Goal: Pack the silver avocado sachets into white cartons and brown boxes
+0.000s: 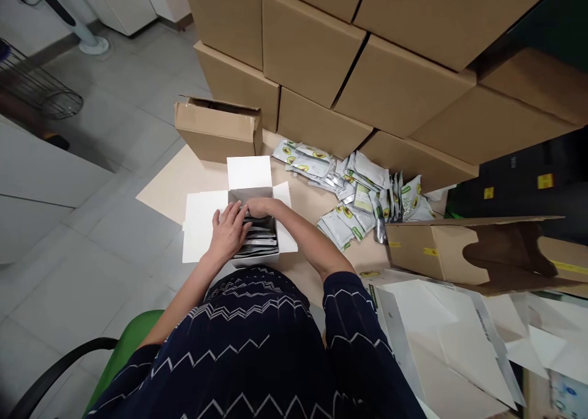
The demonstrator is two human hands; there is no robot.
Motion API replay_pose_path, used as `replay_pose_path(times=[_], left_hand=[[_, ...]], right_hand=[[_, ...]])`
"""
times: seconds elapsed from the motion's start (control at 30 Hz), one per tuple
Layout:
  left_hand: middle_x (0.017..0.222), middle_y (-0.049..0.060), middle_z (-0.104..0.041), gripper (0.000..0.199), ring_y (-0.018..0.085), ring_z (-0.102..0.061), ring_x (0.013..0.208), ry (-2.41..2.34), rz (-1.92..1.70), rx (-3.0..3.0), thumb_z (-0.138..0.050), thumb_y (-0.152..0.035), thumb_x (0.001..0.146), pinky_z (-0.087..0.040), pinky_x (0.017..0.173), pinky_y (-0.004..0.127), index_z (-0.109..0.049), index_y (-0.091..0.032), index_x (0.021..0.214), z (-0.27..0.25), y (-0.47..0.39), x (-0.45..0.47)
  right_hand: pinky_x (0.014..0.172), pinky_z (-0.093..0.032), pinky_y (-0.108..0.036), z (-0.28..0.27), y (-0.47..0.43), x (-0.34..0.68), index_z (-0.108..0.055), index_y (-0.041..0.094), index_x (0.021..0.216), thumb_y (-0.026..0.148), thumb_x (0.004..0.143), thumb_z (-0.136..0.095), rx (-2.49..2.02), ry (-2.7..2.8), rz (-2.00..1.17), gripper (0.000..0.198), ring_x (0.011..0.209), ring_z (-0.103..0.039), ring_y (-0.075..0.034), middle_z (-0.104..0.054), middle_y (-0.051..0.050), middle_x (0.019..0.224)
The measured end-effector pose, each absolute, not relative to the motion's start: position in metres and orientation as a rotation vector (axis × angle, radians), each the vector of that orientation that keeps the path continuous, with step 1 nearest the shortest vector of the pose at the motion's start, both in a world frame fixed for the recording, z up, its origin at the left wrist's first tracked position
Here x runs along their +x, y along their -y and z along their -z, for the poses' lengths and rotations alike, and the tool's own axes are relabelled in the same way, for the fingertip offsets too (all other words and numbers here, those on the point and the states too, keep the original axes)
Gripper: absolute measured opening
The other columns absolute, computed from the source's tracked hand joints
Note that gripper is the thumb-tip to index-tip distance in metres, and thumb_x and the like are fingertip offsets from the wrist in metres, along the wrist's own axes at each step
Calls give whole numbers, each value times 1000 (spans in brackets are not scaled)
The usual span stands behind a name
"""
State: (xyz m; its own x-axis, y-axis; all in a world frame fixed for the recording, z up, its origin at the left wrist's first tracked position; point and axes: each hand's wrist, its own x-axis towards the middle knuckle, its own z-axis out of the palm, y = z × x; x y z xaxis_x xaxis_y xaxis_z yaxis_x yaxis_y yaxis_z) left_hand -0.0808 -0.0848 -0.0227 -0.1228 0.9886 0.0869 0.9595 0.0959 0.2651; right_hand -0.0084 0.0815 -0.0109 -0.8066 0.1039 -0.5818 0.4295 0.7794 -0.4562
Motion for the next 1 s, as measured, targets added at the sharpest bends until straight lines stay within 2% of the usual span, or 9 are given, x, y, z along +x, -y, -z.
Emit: replay_pose_path(times=[0.13, 0.23, 0.33, 0.4, 0.47, 0.53, 0.6, 0.77, 1.0], left_hand=[[156, 18, -41, 58, 37, -33, 147, -2187, -225, 2000, -33, -41, 102, -16, 116, 71, -37, -12, 152, 36, 79, -78], [157, 18, -40, 59, 36, -31, 148, -2171, -192, 2010, -30, -44, 103, -13, 118, 70, -39, -12, 151, 38, 82, -79], [157, 17, -41, 60, 36, -32, 148, -2174, -191, 2008, -28, -45, 103, -12, 119, 70, -39, -12, 151, 38, 83, -79], [157, 17, -41, 59, 36, -32, 148, -2179, -200, 2006, -29, -45, 103, -12, 119, 69, -39, -12, 151, 38, 84, -78], [157, 17, -41, 59, 35, -32, 149, -2183, -213, 2006, -30, -45, 103, -12, 120, 68, -40, -13, 151, 39, 84, -78], [156, 17, -42, 59, 35, -32, 149, -2182, -225, 2011, -31, -45, 103, -13, 120, 68, -41, -13, 151, 41, 84, -78], [156, 17, -42, 58, 35, -32, 148, -2183, -232, 2014, -32, -45, 102, -13, 120, 69, -42, -13, 150, 43, 84, -78], [156, 17, -43, 58, 35, -34, 148, -2199, -242, 2021, -33, -45, 102, -14, 119, 69, -42, -14, 150, 43, 85, -78], [156, 17, -42, 57, 34, -33, 148, -2202, -233, 2012, -33, -44, 102, -12, 119, 69, -42, -16, 150, 42, 86, -78]], right_hand=[[88, -50, -29, 1, -80, 5, -71, 9, 114, 12, 92, -50, 441, -2444, 812, 30, 104, -67, -23, -72, -17, 119], [92, -51, -30, -15, -91, 26, -68, 13, 121, 21, 91, -57, 519, -2592, 1243, 33, 106, -67, -21, -71, -13, 123], [87, -53, -32, -22, -120, 52, -63, 16, 127, 30, 96, -49, 986, -2739, 1614, 37, 96, -69, -17, -71, -10, 120], [88, -52, -33, -17, -147, 70, -64, 15, 124, 28, 96, -44, 1408, -2787, 1425, 37, 97, -68, -19, -71, -11, 117], [93, -49, -35, -3, -174, 88, -66, 13, 120, 22, 94, -46, 1721, -2708, 958, 34, 107, -64, -24, -69, -14, 119], [96, -45, -37, 16, -195, 104, -64, 11, 124, 15, 90, -50, 1833, -2521, 546, 37, 117, -58, -29, -64, -18, 127], [98, -42, -39, 34, -205, 119, -58, 12, 133, 10, 88, -50, 1808, -2362, 334, 46, 124, -51, -32, -57, -20, 138], [102, -36, -43, 60, -206, 137, -48, 15, 145, 10, 93, -35, 1745, -2313, 186, 54, 134, -40, -31, -45, -20, 151], [93, -44, -36, 37, -214, 149, -65, 14, 124, 24, 98, -34, 2094, -2506, 375, 42, 111, -59, -27, -67, -17, 122]])
